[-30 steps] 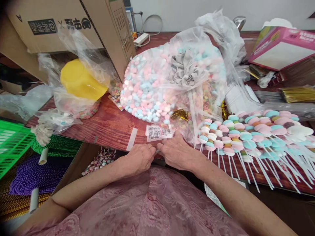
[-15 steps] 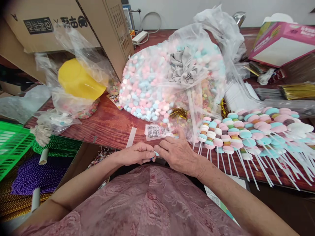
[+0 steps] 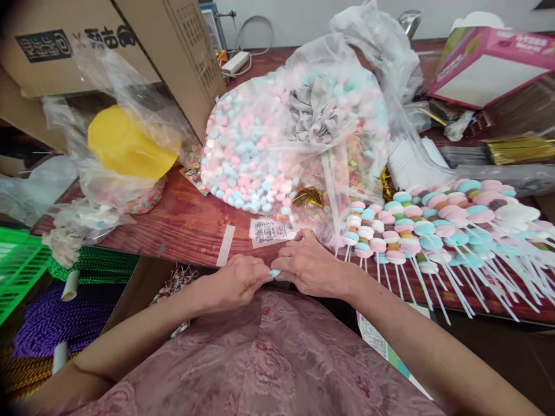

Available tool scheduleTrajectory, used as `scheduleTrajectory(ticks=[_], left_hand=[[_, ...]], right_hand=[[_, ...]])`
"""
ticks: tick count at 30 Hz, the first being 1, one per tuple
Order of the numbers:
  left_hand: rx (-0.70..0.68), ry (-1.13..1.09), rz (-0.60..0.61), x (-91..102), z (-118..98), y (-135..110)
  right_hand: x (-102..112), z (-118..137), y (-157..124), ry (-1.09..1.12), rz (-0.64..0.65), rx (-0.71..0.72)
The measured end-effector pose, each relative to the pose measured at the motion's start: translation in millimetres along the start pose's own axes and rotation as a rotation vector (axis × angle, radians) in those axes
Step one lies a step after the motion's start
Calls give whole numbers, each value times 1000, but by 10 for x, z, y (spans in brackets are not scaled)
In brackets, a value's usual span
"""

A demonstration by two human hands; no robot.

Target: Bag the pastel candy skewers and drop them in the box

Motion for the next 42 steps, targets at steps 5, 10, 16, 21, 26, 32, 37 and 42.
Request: scheduleTrajectory(ticks=[5, 10, 16, 21, 26, 32, 37, 42], left_hand=[[-160, 346, -216, 142, -208, -102], [-337, 478, -478, 347, -279, -142], [-72, 6, -548, 440, 211, -72], [491, -1026, -691, 149, 935, -254], [570, -1686, -770, -93, 890, -153], [503, -1819, -797, -110, 849, -76], [525, -1862, -778, -184, 914, -147], [502, -1875, -681, -226, 813, -110]], right_hand=[[-159, -146, 7, 666, 257, -125], [-254, -277, -17, 908, 159, -372], [608, -231, -316, 37, -441, -300], [1063, -763, -713, -198, -614, -440], [921, -993, -354, -479, -187, -510], [810, -832, -224, -538, 42, -557], [716, -822, -348, -503, -27, -684], [854, -1028, -295, -401, -260, -934]])
Point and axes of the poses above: each hand's wrist, its own y-axis towards the middle knuckle, its own x-axis out of the back of the hand, z = x × y, the point moved 10 cm from there along y, towards the middle knuckle, and after that the axes turned 2 degrees about -x, right-handed, at the moved point
